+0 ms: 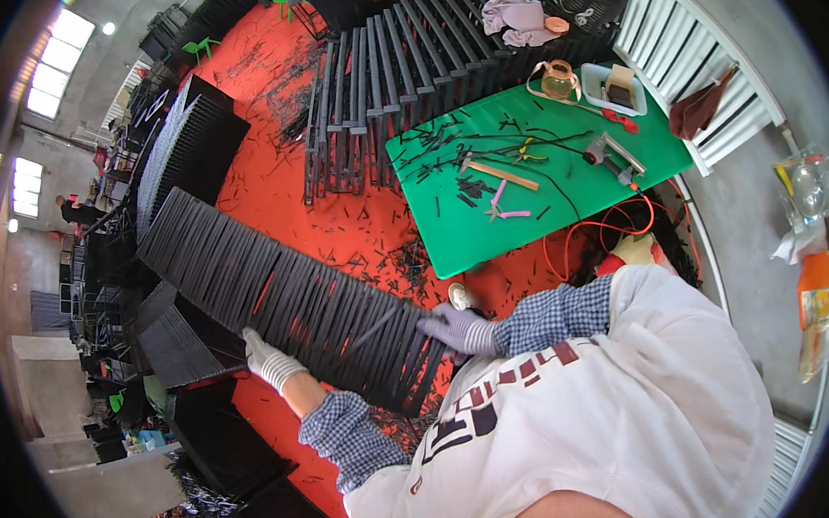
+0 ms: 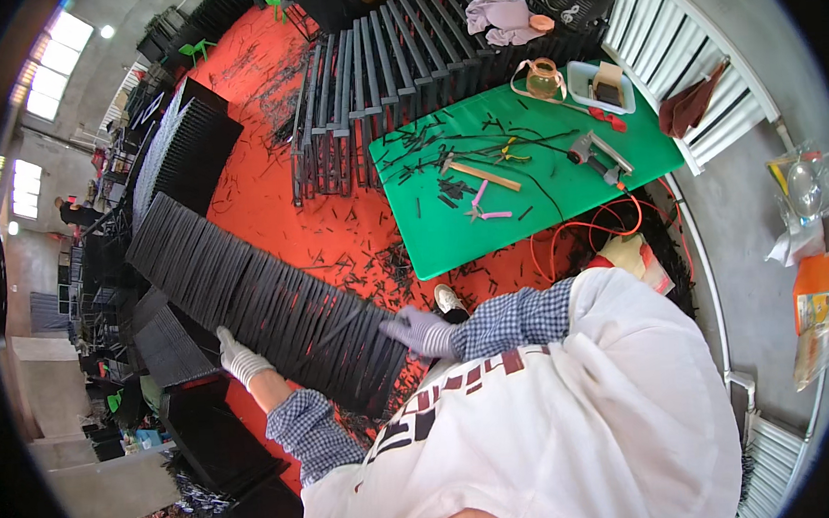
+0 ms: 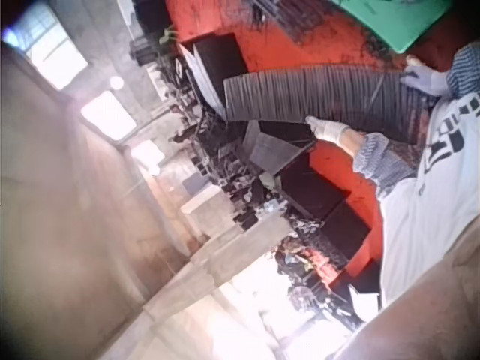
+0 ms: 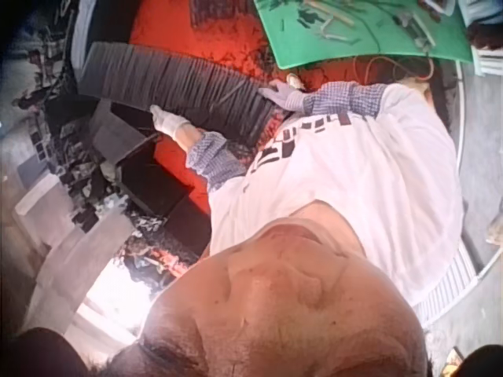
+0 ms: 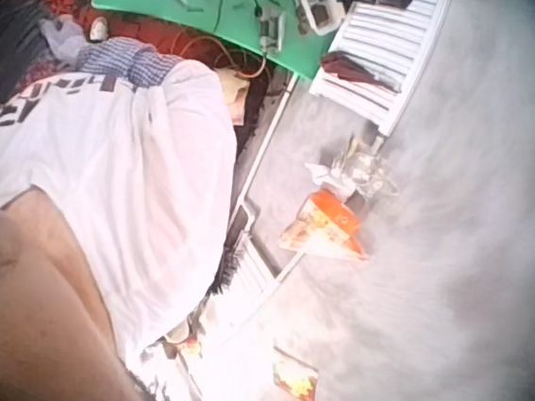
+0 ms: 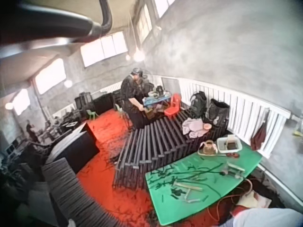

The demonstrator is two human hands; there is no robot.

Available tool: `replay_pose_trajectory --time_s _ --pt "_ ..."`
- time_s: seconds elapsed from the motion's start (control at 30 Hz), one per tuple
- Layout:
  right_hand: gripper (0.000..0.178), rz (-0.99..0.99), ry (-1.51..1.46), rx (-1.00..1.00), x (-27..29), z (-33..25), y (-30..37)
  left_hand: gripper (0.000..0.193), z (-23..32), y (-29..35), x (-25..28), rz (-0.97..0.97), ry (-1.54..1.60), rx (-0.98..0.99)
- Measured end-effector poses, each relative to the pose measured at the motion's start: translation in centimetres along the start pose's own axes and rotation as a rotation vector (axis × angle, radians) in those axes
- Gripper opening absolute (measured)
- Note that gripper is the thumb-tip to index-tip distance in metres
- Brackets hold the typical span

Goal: The person handles woven furniture frames, then weaves plastic wicker strips onto a metal frame by hand, securing the strips with a pneumatic staple gun and trimming them with pliers.

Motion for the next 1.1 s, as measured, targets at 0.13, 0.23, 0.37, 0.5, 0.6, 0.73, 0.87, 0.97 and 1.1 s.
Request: replay_pose_trajectory --time_s 0.13,0.23,0.37,0.5,0.6,0.73,0.87,0.97,1.1 --pt "0.061 0.259 0.104 0.114 5.9 -4.1 -4.3 0.047 2.1 -4.6 -8.0 -0.173 0.098 -0.057" --pt "0.054 0.408 0.112 0.253 9.8 -7.1 -5.8 0.039 4.0 -8.5 -13.9 -0.358 0.216 -0.138" --pt "0.057 0.49 -0.007 0.245 14.8 -7.6 -8.3 0.031 9.3 -7.6 -22.1 -0.523 0.314 -0.18" --pt "0.065 0.506 -0.37 0.057 19.2 -6.9 -11.1 0.016 11.7 -7.2 -30.4 -0.626 0.383 -0.274" --pt "0.065 0.474 -0.459 0.054 21.8 -7.4 -12.9 0.012 13.2 -7.4 -35.0 -0.641 0.418 -0.299" --pt "0.065 0.546 -0.509 0.181 27.4 -9.5 -15.5 0.01 16.2 -6.5 -42.0 -0.656 0.371 -0.375" --pt "0.061 0.7 -0.498 0.404 36.3 -8.9 -19.8 0.012 18.9 -5.1 -50.4 -0.66 0.253 -0.524" --pt "0.059 0.605 -0.665 0.367 39.8 -12.8 -20.0 0.012 20.4 -5.1 -55.9 -0.694 0.197 -0.598" --pt "0.06 0.617 -0.692 0.367 45.2 -12.8 -21.9 0.011 20.6 -3.9 -63.5 -0.737 0.219 -0.587"
Point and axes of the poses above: each hand's wrist, its own y-axis away from the middle knuckle, its own x-axis out of the back of the hand, z = x × y, the point moved 3 cm from there along -y, towards the middle knuckle, and after that the axes turned 14 degrees about -z, right-handed, at the moved point
